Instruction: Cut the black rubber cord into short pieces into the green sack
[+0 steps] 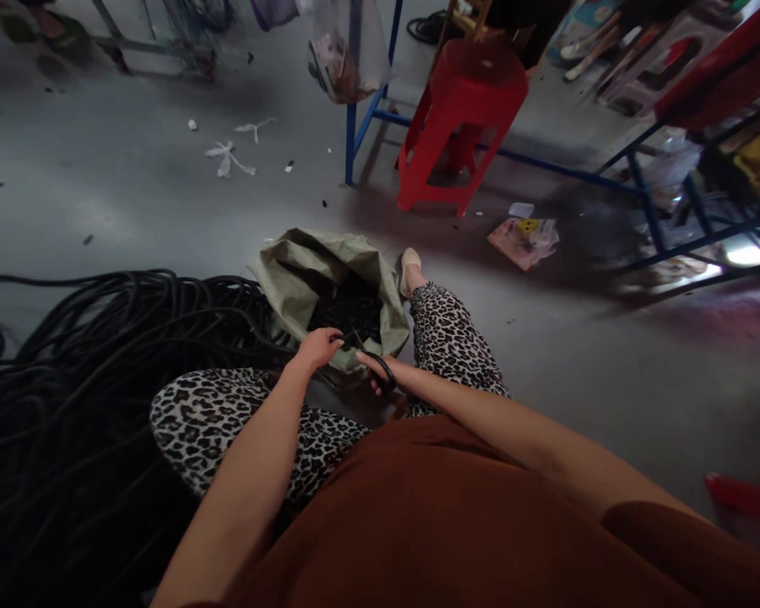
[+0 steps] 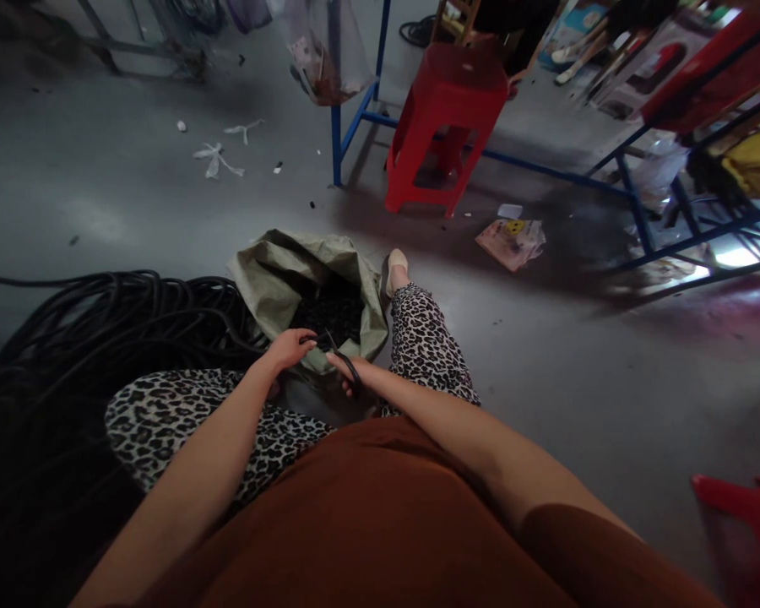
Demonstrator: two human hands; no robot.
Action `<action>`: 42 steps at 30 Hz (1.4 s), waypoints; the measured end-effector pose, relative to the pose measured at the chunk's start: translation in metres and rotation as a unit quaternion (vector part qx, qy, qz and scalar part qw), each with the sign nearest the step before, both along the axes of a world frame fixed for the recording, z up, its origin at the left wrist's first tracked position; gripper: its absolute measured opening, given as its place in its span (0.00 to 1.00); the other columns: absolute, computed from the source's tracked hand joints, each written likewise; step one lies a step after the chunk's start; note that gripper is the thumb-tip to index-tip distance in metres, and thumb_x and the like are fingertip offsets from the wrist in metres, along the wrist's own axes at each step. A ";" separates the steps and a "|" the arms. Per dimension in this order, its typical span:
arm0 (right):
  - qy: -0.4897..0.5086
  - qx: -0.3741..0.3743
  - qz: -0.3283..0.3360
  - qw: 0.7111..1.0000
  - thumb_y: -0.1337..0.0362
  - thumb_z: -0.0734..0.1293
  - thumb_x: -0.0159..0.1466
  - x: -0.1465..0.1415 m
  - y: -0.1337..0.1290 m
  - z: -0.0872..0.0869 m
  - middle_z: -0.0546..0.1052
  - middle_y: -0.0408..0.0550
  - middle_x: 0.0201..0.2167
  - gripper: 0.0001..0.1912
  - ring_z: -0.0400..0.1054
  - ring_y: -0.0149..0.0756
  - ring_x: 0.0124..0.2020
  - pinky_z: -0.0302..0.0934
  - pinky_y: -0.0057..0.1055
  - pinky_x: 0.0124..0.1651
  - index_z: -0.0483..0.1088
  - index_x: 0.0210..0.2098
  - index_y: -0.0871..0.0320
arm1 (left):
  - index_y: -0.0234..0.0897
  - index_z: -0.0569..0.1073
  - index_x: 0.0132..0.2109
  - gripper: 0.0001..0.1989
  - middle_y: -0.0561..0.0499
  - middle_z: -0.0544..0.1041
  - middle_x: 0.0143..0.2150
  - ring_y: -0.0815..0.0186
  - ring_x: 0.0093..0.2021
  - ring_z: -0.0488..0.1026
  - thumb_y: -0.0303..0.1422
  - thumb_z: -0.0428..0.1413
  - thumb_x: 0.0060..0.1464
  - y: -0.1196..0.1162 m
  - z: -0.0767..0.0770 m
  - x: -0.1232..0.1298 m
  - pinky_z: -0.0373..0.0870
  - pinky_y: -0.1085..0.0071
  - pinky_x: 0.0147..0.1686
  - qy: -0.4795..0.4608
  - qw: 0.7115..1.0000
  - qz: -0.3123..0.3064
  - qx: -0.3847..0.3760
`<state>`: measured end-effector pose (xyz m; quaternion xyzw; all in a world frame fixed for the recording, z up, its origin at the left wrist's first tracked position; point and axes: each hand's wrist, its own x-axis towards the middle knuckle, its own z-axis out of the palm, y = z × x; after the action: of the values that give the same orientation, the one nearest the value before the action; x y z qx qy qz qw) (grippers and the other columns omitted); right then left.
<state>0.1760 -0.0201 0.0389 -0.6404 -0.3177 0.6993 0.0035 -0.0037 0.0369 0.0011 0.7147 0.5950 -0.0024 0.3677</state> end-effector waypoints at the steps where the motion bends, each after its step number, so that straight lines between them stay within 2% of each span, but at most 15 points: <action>1: -0.003 -0.001 0.004 1.000 0.41 0.56 0.60 0.000 0.000 -0.002 0.64 0.40 0.14 0.25 0.60 0.27 0.11 0.55 0.21 0.13 0.60 0.28 0.60 | 0.37 0.73 0.48 0.17 0.48 0.77 0.42 0.64 0.41 0.72 0.35 0.51 0.52 0.000 0.000 0.001 0.66 0.73 0.40 -0.002 1.000 -0.005 -0.001; 6: -0.015 -0.004 0.020 1.000 0.42 0.55 0.61 0.002 0.000 -0.011 0.65 0.42 0.15 0.26 0.61 0.27 0.12 0.55 0.21 0.14 0.60 0.28 0.61 | 0.38 0.73 0.47 0.16 0.49 0.77 0.42 0.64 0.42 0.72 0.35 0.51 0.52 -0.001 0.000 0.002 0.67 0.73 0.41 -0.005 1.000 -0.020 0.001; 18: 0.001 -0.017 0.049 0.999 0.39 0.54 0.59 0.006 0.001 -0.018 0.67 0.43 0.16 0.28 0.62 0.29 0.13 0.52 0.20 0.12 0.61 0.31 0.60 | 0.38 0.74 0.47 0.16 0.49 0.77 0.45 0.63 0.44 0.72 0.34 0.52 0.51 -0.003 0.004 0.003 0.65 0.72 0.45 -0.016 0.999 -0.041 -0.013; 23: 0.003 -0.019 0.056 0.998 0.39 0.54 0.59 0.006 0.002 -0.014 0.67 0.42 0.16 0.28 0.62 0.28 0.13 0.51 0.19 0.12 0.61 0.32 0.60 | 0.39 0.74 0.47 0.16 0.50 0.76 0.46 0.64 0.47 0.71 0.33 0.53 0.51 -0.004 0.002 0.004 0.64 0.72 0.47 -0.023 0.999 -0.046 -0.016; 30: -0.001 -0.007 0.002 1.000 0.43 0.56 0.62 0.000 0.002 -0.004 0.62 0.39 0.14 0.23 0.59 0.26 0.12 0.54 0.20 0.14 0.60 0.31 0.60 | 0.38 0.74 0.47 0.16 0.49 0.76 0.46 0.63 0.46 0.71 0.33 0.52 0.51 -0.003 0.000 0.004 0.65 0.72 0.47 -0.029 0.999 -0.044 0.001; 38: -0.017 -0.011 0.004 1.000 0.42 0.57 0.61 -0.001 0.002 -0.008 0.63 0.40 0.13 0.25 0.59 0.26 0.11 0.53 0.20 0.12 0.60 0.28 0.60 | 0.38 0.74 0.47 0.16 0.49 0.76 0.46 0.63 0.47 0.71 0.34 0.52 0.51 -0.004 0.000 0.004 0.65 0.72 0.47 -0.028 0.999 -0.039 0.001; 42: -0.039 0.023 0.008 0.999 0.40 0.58 0.58 0.000 0.003 -0.014 0.62 0.39 0.12 0.27 0.57 0.26 0.10 0.55 0.22 0.12 0.61 0.27 0.60 | 0.39 0.74 0.48 0.16 0.50 0.76 0.47 0.64 0.46 0.71 0.34 0.51 0.52 -0.004 -0.001 0.005 0.65 0.73 0.47 -0.023 0.999 -0.037 0.002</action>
<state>0.1761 -0.0174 0.0251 -0.6645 -0.3383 0.6663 0.0001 0.0012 0.0331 -0.0003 0.7369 0.5592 0.0016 0.3798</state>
